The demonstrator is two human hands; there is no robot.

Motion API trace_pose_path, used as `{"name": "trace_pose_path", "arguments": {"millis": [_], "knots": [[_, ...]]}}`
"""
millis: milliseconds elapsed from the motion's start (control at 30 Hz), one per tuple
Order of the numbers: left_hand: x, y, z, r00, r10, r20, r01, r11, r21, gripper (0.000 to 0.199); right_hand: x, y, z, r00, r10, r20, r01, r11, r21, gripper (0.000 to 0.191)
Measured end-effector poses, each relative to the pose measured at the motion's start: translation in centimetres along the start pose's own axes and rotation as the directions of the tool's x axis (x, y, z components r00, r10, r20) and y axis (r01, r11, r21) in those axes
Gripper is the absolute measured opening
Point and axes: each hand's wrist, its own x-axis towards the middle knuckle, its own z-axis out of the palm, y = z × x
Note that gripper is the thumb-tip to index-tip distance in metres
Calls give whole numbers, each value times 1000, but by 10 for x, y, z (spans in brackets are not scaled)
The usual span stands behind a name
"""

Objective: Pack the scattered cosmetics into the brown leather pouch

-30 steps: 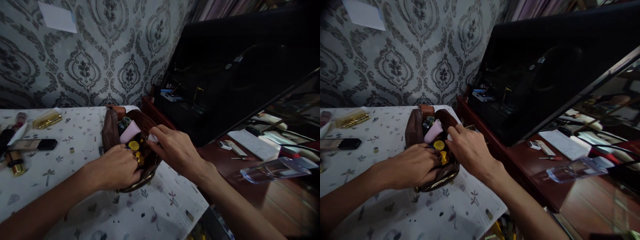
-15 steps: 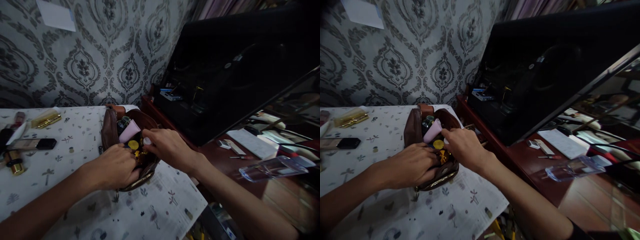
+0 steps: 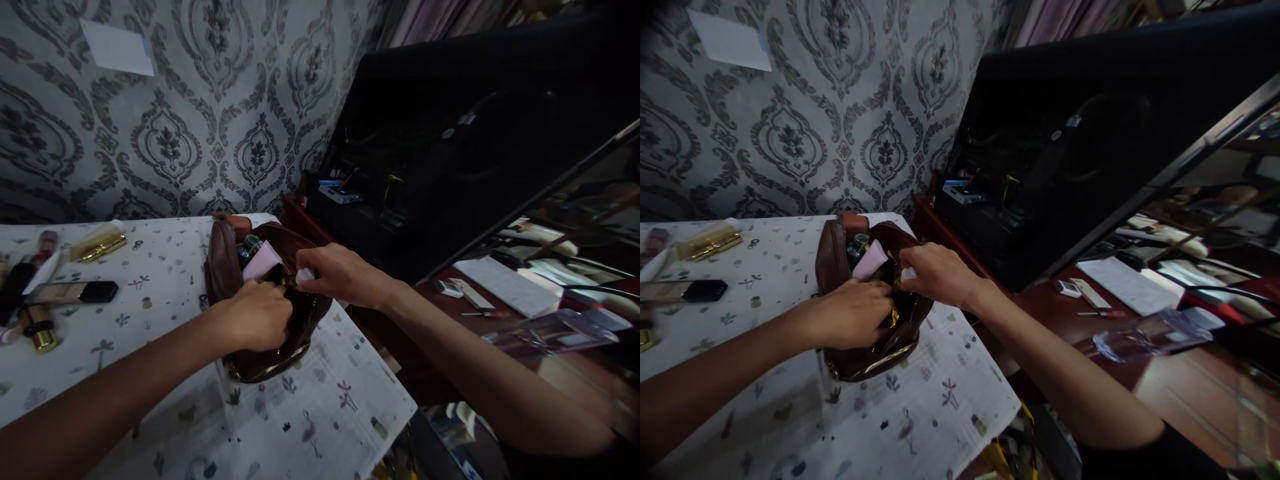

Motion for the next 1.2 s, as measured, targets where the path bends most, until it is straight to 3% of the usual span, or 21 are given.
{"name": "trace_pose_path", "arguments": {"millis": [300, 533, 767, 900, 1200], "knots": [[12, 19, 1, 1000, -18, 0, 18, 998, 64, 24, 0, -1, -2, 998, -49, 42, 51, 996, -69, 11], [5, 17, 10, 999, -14, -51, 18, 995, 95, 21, 14, 0, 1, 993, -101, 62, 106, 990, -93, 21], [4, 16, 17, 992, -62, -108, 66, 997, 35, 24, 17, 15, 5, 995, 45, 94, -58, 987, 152, 13], [5, 17, 20, 987, -40, -155, 52, 995, 79, 19, 13, 17, 8, 990, 73, 117, -100, 964, 247, 12], [5, 14, 23, 991, -31, -128, 40, 997, 65, 24, 10, 7, 11, 1000, 22, 10, -22, 1000, -4, 18]]}}
